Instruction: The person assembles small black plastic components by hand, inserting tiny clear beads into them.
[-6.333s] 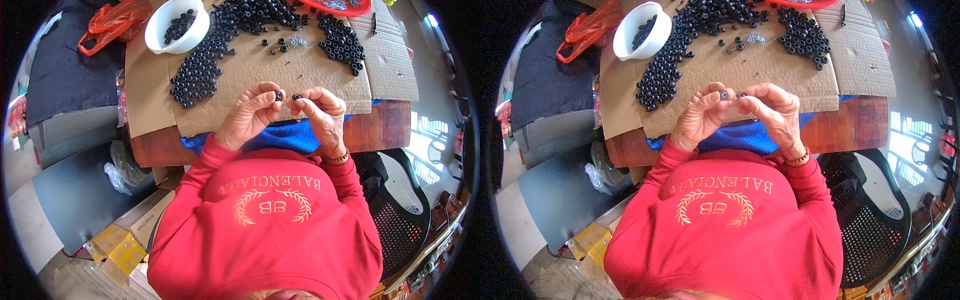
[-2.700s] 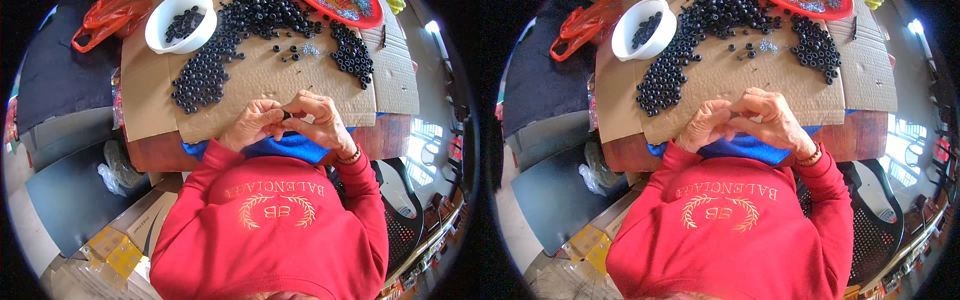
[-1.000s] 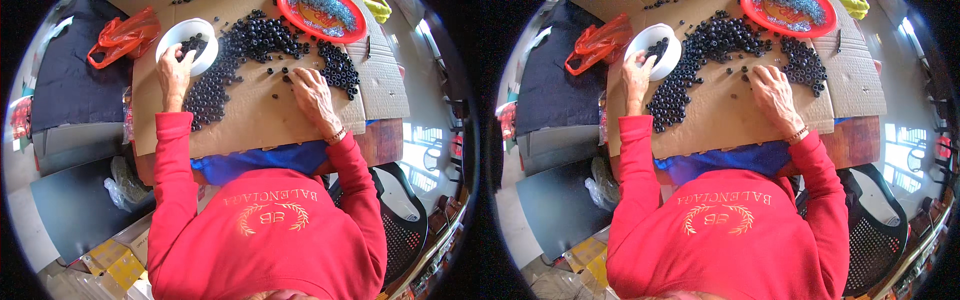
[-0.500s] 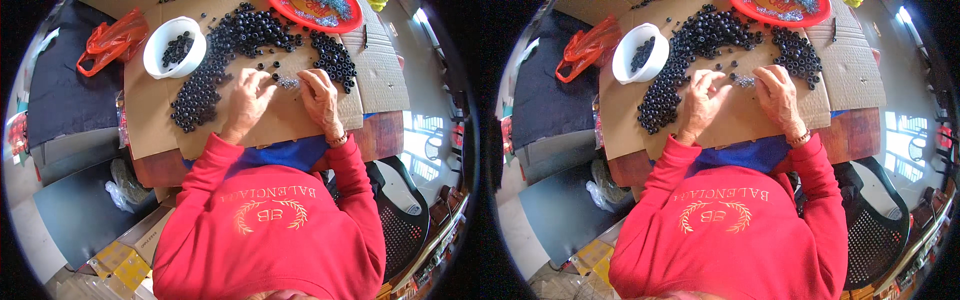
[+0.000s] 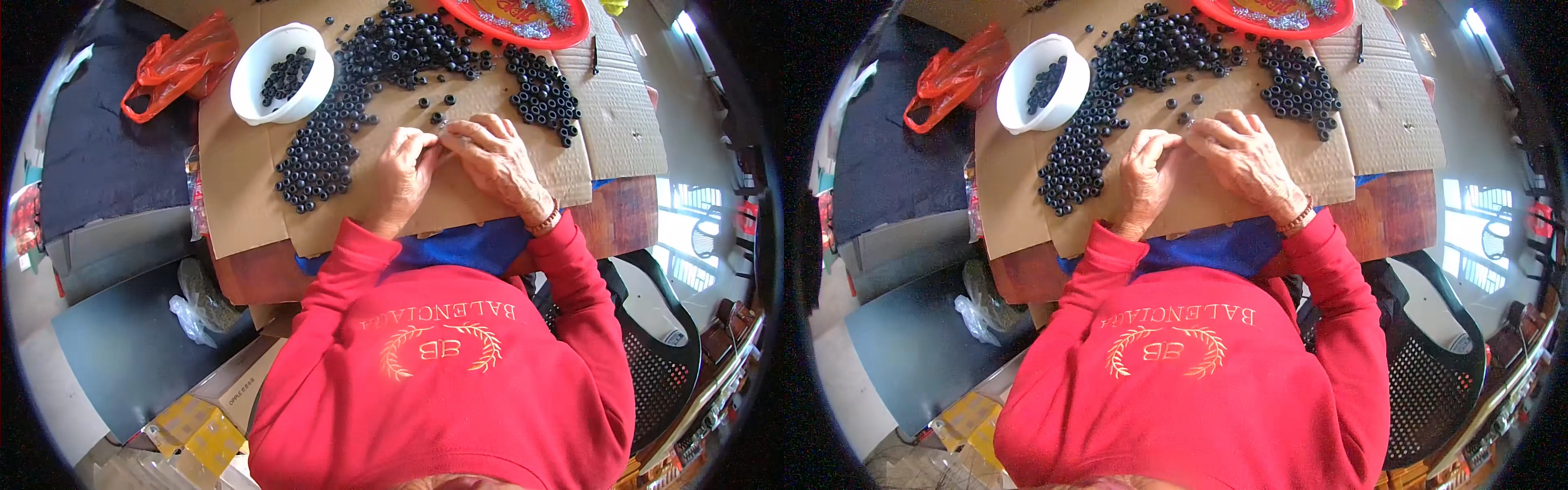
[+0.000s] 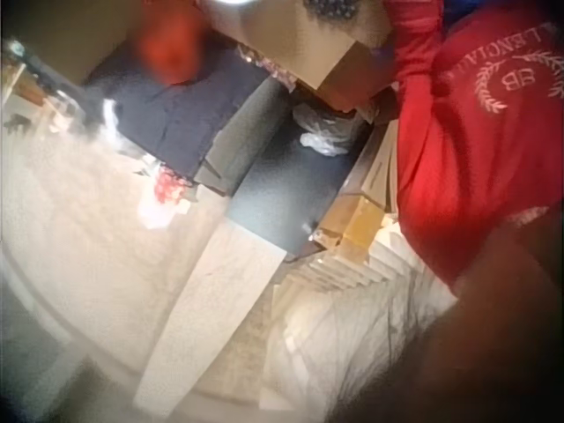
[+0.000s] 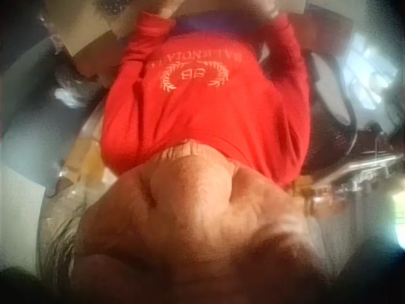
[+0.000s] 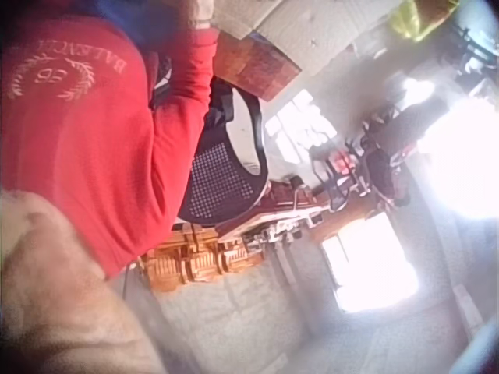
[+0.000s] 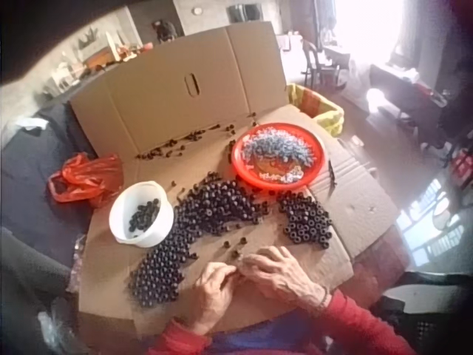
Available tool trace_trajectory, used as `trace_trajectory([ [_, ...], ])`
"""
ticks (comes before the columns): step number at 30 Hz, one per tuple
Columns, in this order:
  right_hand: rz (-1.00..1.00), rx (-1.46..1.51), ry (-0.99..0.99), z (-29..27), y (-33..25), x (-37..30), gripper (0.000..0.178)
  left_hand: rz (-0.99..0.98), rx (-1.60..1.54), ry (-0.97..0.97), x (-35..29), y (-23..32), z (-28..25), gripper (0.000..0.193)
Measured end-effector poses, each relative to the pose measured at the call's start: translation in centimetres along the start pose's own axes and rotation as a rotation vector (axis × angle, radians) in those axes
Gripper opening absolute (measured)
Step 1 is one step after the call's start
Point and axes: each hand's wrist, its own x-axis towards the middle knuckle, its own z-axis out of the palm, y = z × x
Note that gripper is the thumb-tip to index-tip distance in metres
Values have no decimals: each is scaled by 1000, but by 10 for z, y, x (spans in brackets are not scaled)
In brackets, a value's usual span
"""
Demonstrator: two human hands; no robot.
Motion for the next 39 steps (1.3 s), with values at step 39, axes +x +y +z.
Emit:
trace_trajectory([
  [39,43,-144,7,42,-34,43,7,-351,-530,201,-2,-28,-13,13],
])
